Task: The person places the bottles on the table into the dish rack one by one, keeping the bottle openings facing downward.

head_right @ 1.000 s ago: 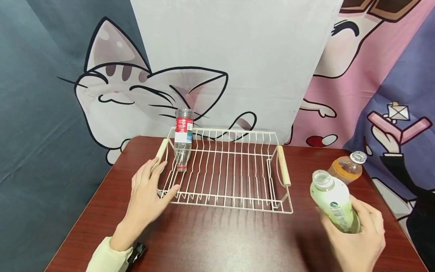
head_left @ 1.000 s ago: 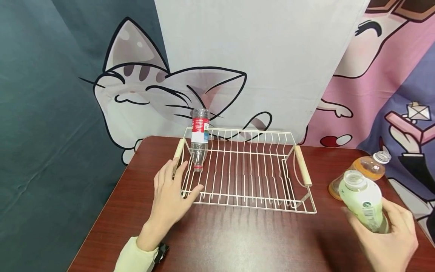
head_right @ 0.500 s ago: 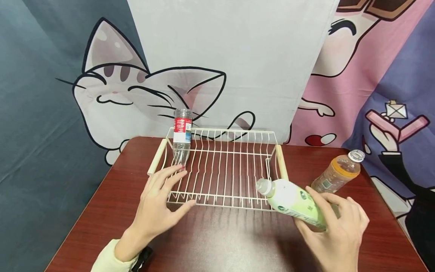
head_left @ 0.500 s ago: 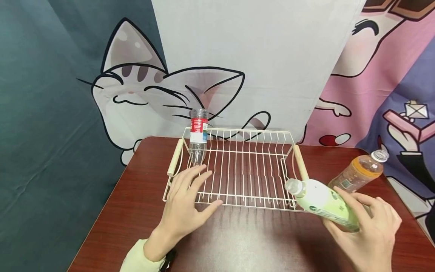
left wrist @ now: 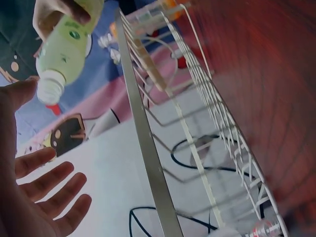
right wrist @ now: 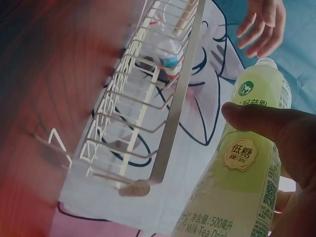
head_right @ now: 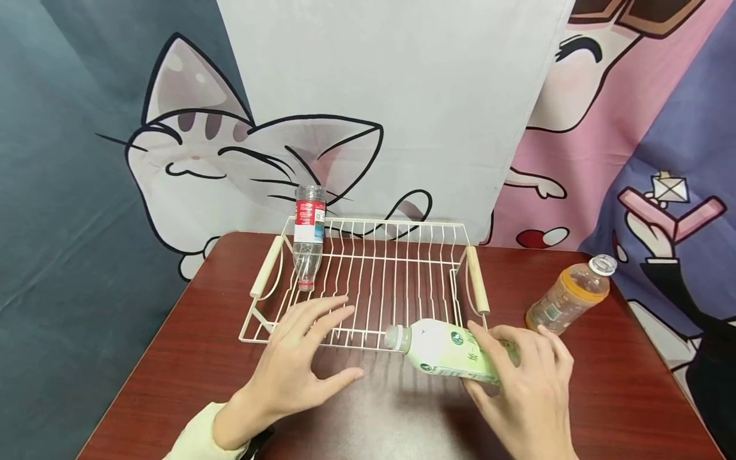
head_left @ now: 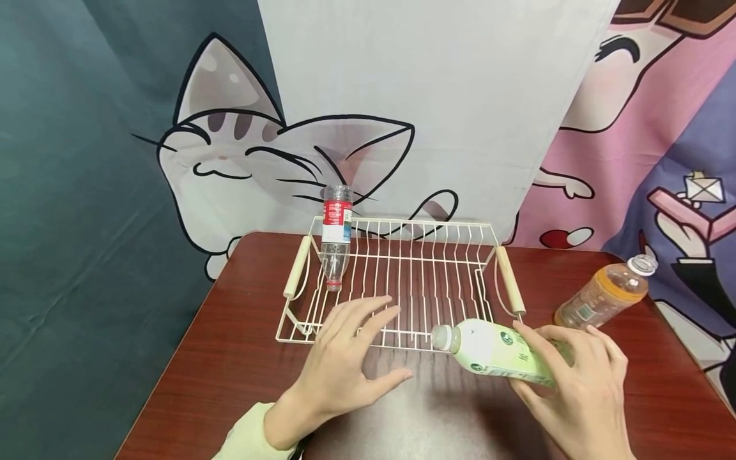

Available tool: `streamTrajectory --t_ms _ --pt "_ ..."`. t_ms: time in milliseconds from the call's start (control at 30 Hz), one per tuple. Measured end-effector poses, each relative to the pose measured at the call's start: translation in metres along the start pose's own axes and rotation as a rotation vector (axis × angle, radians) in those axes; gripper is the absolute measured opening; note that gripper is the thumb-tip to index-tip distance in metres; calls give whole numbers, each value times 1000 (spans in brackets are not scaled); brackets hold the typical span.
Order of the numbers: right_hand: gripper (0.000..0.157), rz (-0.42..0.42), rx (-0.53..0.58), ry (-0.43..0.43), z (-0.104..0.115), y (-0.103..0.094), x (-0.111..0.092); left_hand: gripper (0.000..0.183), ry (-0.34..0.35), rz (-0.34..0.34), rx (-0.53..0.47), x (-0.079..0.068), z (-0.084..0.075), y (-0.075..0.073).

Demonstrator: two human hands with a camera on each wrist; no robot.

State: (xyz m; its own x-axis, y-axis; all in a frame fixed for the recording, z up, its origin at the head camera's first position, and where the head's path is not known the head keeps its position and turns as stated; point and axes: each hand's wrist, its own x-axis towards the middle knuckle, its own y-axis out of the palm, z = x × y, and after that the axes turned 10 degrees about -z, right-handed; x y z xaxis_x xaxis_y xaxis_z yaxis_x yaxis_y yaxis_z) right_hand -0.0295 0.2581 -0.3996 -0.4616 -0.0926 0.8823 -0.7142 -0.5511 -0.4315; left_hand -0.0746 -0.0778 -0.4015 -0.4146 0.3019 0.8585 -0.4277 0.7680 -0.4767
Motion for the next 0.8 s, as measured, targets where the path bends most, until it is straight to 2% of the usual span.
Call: streamTrajectory --t_ms 300,433,800 --pt "56 -2 -1 -114 11 14 6 92 94 40 -34 10 -15 18" --pt "47 18 7 -143 16 19 8 92 107 58 -43 11 -17 23" --pt "51 22 47 -184 26 29 11 90 110 116 -35 8 -20 30"
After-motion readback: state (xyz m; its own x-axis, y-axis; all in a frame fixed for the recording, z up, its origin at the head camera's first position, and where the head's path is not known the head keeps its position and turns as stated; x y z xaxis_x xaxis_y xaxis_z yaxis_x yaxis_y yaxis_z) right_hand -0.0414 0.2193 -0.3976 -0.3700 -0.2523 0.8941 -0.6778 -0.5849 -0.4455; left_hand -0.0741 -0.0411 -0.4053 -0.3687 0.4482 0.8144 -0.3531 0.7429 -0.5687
